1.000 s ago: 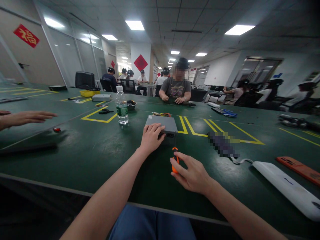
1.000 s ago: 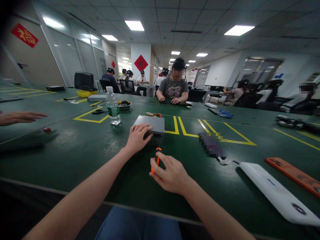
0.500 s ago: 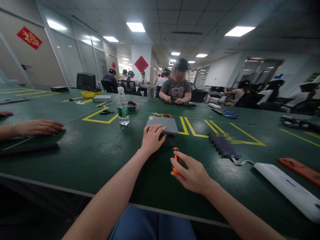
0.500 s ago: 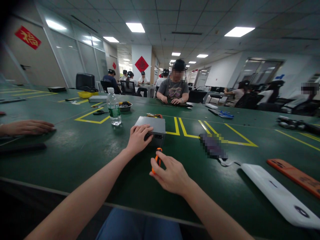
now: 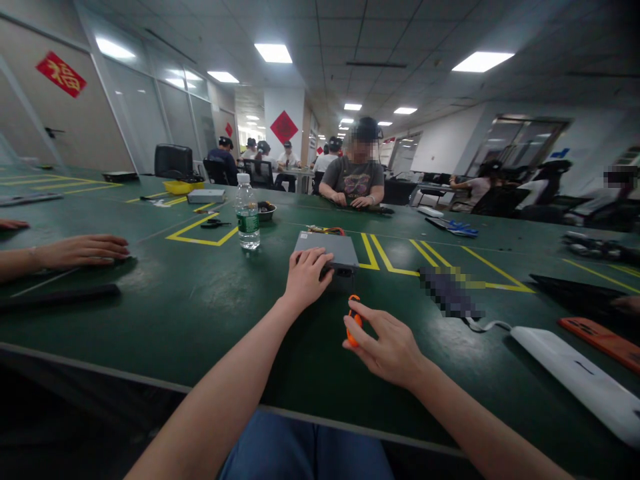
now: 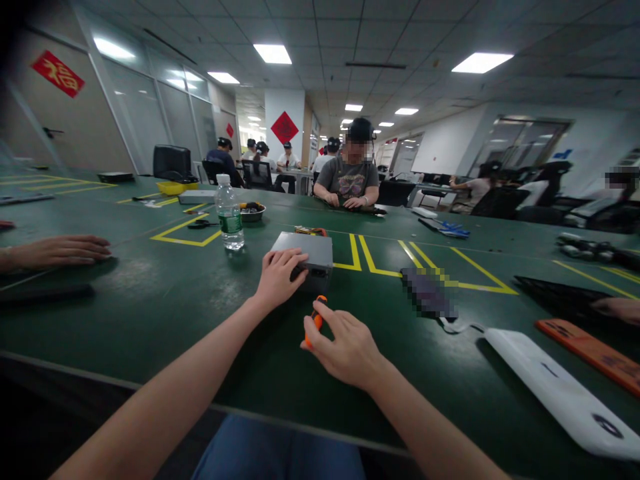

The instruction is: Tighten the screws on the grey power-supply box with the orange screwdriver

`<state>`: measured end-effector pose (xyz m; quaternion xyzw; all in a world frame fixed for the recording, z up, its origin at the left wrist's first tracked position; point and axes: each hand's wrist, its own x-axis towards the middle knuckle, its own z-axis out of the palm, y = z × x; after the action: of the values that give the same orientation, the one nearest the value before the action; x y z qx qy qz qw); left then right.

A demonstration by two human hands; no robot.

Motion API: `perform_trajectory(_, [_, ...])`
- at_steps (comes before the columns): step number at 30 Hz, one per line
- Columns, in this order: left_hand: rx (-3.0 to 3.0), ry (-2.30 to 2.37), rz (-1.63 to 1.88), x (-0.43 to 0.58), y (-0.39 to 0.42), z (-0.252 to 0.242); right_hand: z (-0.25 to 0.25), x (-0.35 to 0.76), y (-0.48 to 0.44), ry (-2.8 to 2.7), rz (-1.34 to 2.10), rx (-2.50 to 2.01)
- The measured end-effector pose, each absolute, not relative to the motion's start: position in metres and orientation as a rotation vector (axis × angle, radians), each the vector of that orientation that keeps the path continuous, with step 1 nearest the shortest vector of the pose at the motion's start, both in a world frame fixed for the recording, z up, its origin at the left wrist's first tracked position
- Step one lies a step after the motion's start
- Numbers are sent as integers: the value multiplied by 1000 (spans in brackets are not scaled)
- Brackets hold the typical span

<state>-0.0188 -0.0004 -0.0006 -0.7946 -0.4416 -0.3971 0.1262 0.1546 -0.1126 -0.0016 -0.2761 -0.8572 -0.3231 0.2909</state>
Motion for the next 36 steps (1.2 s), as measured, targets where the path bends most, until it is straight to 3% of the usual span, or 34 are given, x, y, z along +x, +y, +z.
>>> perform_trajectory(36, [-2328, -1295, -1150, -18, 0, -1, 0, 166, -110, -2093, -1145, -800])
